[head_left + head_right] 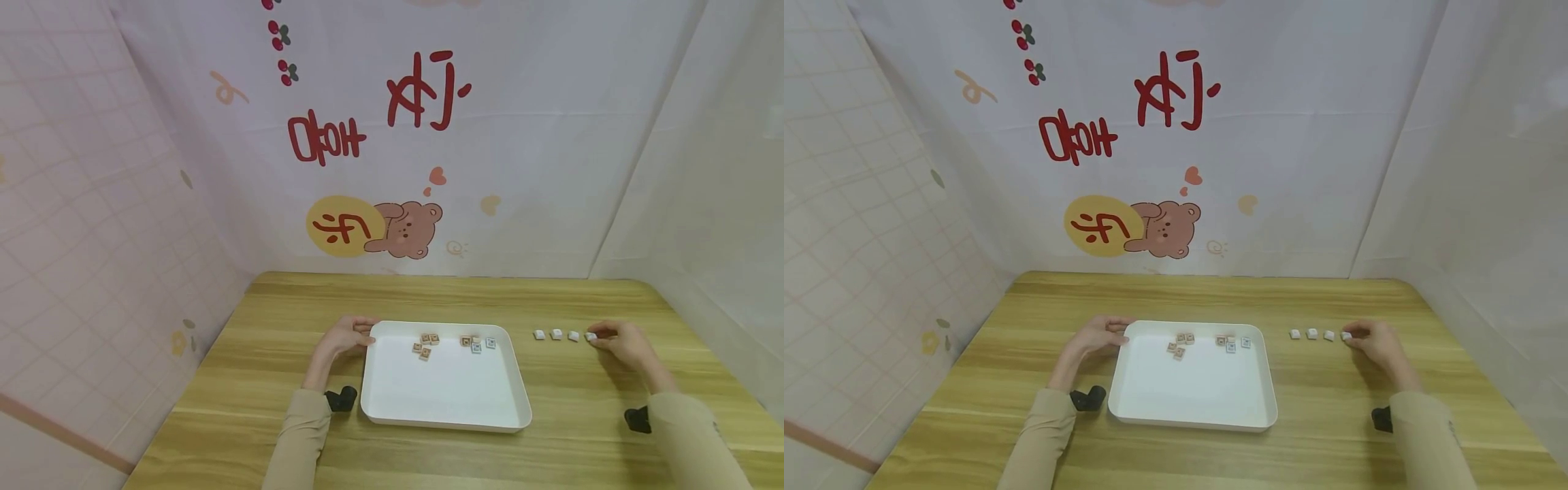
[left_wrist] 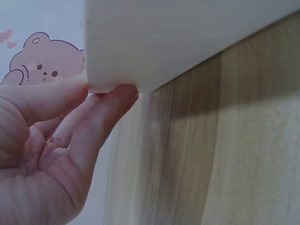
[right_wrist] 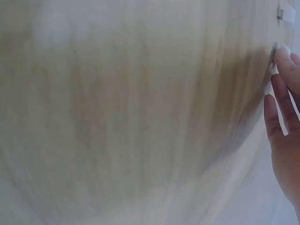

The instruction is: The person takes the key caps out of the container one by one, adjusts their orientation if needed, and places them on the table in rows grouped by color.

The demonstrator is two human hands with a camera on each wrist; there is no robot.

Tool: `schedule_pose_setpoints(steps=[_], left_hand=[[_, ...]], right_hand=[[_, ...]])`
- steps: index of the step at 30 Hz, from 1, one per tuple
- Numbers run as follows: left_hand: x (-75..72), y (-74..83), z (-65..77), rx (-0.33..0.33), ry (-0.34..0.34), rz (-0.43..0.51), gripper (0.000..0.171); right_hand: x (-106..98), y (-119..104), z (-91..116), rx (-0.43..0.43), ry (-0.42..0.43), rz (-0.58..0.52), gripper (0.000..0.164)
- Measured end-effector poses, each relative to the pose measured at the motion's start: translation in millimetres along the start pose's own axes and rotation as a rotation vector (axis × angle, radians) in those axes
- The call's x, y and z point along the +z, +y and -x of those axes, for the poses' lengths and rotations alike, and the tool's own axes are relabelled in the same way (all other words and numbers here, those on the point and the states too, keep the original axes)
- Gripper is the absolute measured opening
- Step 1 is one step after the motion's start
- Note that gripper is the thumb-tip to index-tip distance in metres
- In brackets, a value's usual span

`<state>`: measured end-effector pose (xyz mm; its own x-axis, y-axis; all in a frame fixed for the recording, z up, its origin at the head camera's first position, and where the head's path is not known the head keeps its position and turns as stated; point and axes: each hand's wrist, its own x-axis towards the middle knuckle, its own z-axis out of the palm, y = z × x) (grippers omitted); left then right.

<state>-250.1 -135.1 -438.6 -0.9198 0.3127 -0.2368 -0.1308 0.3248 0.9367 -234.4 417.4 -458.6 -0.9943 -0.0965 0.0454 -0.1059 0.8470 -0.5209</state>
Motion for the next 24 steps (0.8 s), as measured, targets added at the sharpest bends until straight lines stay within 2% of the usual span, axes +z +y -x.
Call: schedule_pose_setpoints(steps=[6,12,19,24], left_hand=[[0.7,0.4,1.3,-0.002,0.004,-0.009,0.047],[0.8,-0.1,1.1,0.008,0.021,-0.002,0.046],[0.1,-1.2,1.0,0.012,0.009,0.005,0.047],[0.5,0.6,1.6,0.010,0.002,-0.003,0.047]], right_hand=[[-8,-5,-1,-0.018,-0.034,-0.003,0.039],[-16,-32,-12,-0.041,-0.031,-0.074,0.046],[5,-76,-39,-0.179,0.003,-0.231,0.038],[23,-114,-49,-0.273,-0.078,-0.303,0.035]])
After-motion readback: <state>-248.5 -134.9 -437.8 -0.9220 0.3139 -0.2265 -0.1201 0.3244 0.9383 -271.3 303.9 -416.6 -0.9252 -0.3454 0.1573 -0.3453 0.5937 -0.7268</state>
